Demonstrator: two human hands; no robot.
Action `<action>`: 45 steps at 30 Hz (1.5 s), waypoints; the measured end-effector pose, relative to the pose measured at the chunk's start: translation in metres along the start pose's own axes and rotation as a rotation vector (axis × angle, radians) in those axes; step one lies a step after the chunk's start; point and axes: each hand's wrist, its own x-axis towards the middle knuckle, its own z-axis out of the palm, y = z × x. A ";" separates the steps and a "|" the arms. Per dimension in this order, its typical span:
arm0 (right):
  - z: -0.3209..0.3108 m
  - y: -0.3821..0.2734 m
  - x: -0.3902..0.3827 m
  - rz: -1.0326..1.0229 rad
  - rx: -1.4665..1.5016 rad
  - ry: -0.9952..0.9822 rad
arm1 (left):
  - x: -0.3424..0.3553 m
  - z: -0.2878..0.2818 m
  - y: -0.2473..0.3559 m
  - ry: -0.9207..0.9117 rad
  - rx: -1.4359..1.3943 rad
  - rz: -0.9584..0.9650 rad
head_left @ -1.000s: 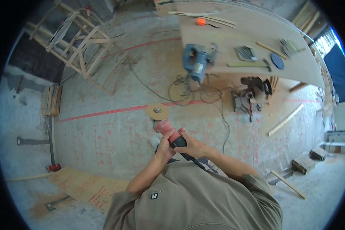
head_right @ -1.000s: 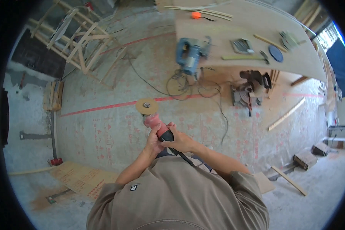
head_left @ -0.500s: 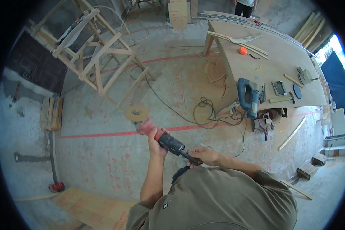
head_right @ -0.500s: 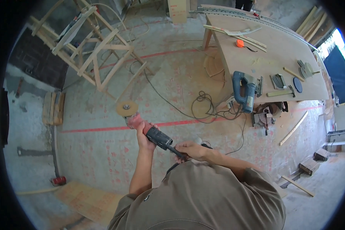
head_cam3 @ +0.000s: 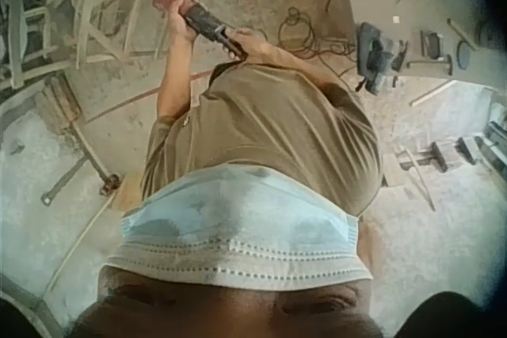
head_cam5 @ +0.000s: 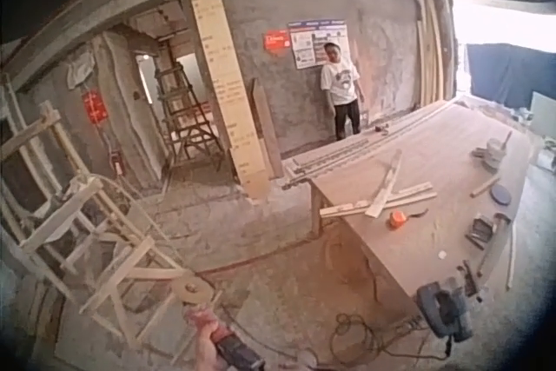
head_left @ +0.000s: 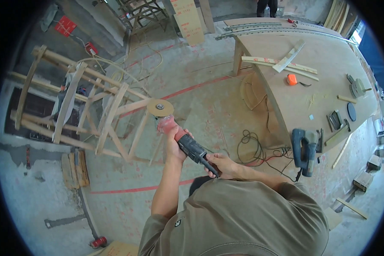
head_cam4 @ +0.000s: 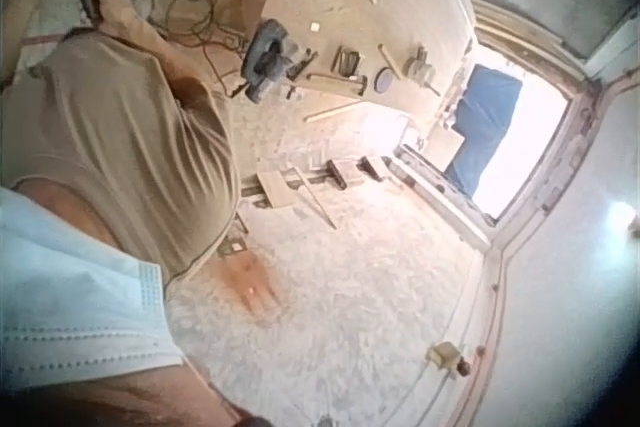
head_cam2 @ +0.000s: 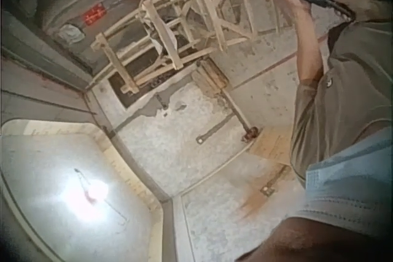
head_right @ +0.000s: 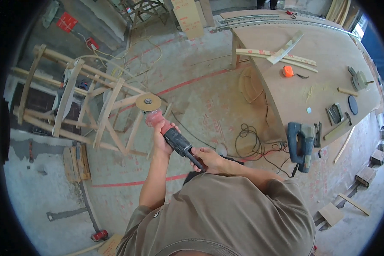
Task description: Installing wooden panels on a ceiling using a pneumatic nail gun after preparing materials.
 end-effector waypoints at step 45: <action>-0.085 -0.670 0.531 -0.636 -0.928 1.070 | 0.789 0.399 0.179 -0.410 0.735 -0.255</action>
